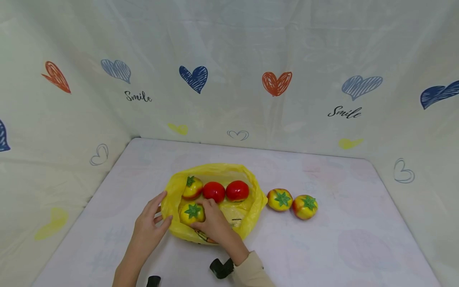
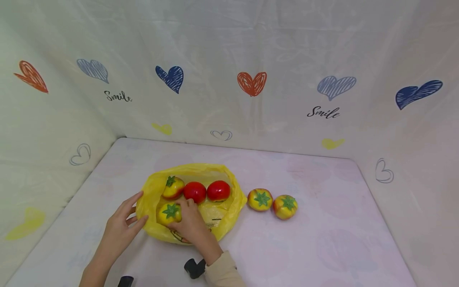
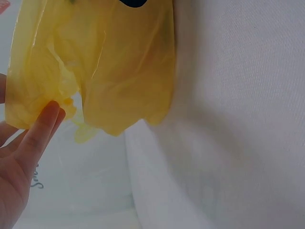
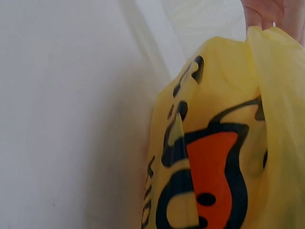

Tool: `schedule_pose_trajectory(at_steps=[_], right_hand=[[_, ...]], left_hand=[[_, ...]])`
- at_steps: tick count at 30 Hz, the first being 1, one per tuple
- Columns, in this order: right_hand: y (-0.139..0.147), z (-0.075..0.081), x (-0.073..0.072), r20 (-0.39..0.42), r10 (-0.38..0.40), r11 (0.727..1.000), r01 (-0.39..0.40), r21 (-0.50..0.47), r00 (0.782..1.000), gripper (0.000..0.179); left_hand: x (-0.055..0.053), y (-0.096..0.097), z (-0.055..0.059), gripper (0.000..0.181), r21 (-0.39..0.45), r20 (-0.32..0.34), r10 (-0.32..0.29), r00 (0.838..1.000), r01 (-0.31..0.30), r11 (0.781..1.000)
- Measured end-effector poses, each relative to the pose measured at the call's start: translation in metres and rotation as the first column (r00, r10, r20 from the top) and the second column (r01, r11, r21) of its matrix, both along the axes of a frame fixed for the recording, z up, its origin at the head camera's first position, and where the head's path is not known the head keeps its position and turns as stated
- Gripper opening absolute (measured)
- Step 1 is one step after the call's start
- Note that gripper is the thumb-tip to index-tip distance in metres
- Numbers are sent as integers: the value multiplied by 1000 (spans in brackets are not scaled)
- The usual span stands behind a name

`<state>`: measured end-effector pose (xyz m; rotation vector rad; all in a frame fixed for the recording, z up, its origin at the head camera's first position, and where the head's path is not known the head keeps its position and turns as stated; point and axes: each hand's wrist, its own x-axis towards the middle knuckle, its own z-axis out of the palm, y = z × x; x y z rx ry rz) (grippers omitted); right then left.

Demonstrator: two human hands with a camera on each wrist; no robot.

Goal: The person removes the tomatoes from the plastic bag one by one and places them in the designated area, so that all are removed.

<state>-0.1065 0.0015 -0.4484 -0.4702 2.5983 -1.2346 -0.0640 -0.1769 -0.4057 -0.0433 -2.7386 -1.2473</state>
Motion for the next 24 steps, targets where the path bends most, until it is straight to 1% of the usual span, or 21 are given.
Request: schedule_pose_trajectory(at_steps=[5,11,16,21,24], right_hand=[[8,1,1,4,-2,1000,2,4,1000,59],[18,4,2,18,-16,1000,15,19,1000,57],[27,7,2,60,-27,999,26,21,998,57],[37,9,3,93,-38,999,36,18,995,55],[41,10,3,93,-44,999,42,22,995,54]], left_hand=[[0,0,1,65,-2,-2,0,1000,0,1000],[-1,0,1,65,0,10,-2,1000,2,1000],[-1,0,1,65,-2,17,1,1000,-1,1000],[-1,1,3,65,-1,8,1,1000,-1,1000],[-1,1,3,65,-6,-4,-1,1000,1,1000]])
